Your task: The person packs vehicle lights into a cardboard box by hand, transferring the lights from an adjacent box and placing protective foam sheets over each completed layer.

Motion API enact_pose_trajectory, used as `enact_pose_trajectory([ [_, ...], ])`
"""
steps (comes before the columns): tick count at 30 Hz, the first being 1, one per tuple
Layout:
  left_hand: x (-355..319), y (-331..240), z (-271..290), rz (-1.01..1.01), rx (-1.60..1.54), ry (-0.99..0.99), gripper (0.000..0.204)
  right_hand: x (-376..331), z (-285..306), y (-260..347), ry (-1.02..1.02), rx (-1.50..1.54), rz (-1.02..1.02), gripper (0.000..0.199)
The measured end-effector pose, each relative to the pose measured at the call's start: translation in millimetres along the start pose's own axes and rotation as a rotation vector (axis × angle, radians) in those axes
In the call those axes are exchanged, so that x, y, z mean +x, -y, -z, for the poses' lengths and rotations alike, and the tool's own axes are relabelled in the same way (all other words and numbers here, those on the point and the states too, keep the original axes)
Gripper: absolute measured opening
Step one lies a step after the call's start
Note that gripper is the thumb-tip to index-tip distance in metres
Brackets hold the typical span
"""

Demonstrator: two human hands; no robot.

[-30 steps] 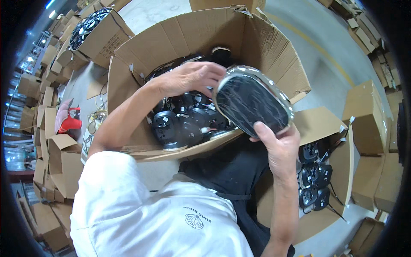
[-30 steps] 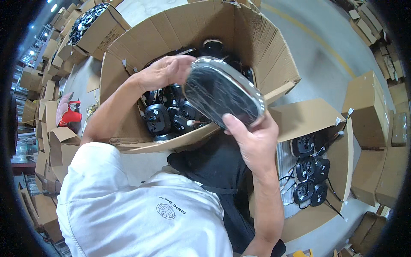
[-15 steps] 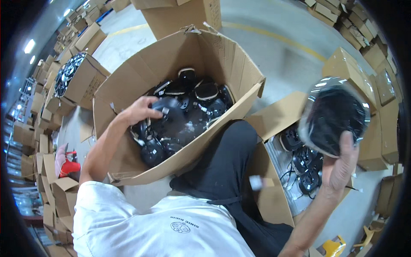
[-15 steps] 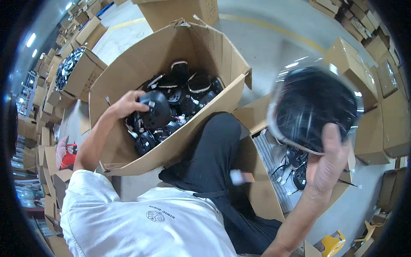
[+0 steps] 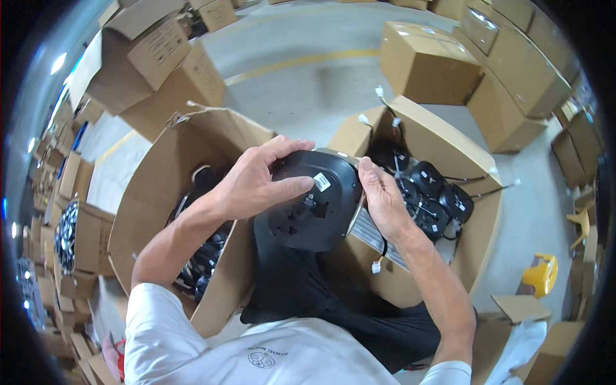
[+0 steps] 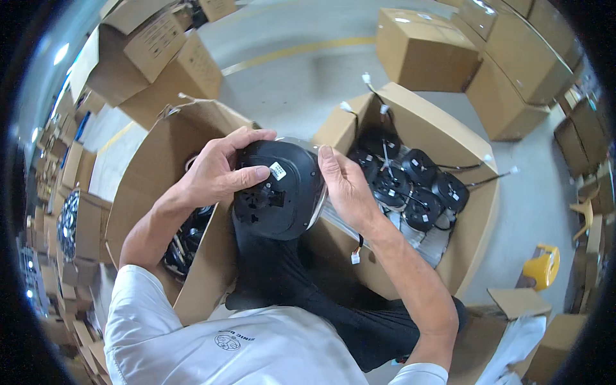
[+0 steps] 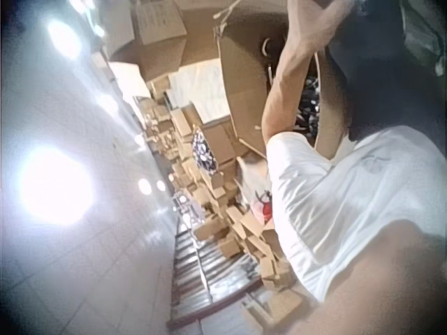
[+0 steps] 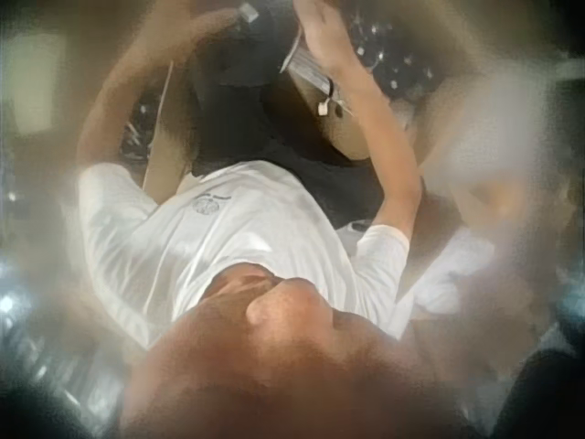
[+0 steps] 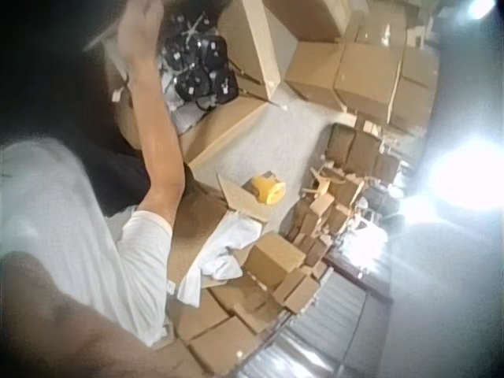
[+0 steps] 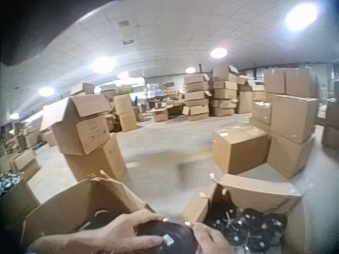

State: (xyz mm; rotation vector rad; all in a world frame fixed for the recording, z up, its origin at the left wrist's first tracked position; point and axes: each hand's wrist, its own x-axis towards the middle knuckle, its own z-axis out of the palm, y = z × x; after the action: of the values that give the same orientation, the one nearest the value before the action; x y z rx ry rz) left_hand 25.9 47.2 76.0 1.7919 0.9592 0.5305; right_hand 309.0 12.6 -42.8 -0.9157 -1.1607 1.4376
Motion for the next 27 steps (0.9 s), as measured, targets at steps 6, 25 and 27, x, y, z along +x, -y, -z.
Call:
enact_pose_trajectory([
  [6, 41, -4, -61, -0.295, 0.295, -0.135, 0.060, -36, 19, 30, 0.066, -0.157, -0.020, 0.109],
  [25, 163, 14, -225, -0.203, -0.472, 0.001, 0.071, -95, 142, 30, -0.428, 0.018, 0.081, 0.069],
  [27, 175, 29, -226, -0.146, -0.510, 0.086, 0.089, -98, 171, 19, -0.461, 0.092, 0.021, 0.061],
])
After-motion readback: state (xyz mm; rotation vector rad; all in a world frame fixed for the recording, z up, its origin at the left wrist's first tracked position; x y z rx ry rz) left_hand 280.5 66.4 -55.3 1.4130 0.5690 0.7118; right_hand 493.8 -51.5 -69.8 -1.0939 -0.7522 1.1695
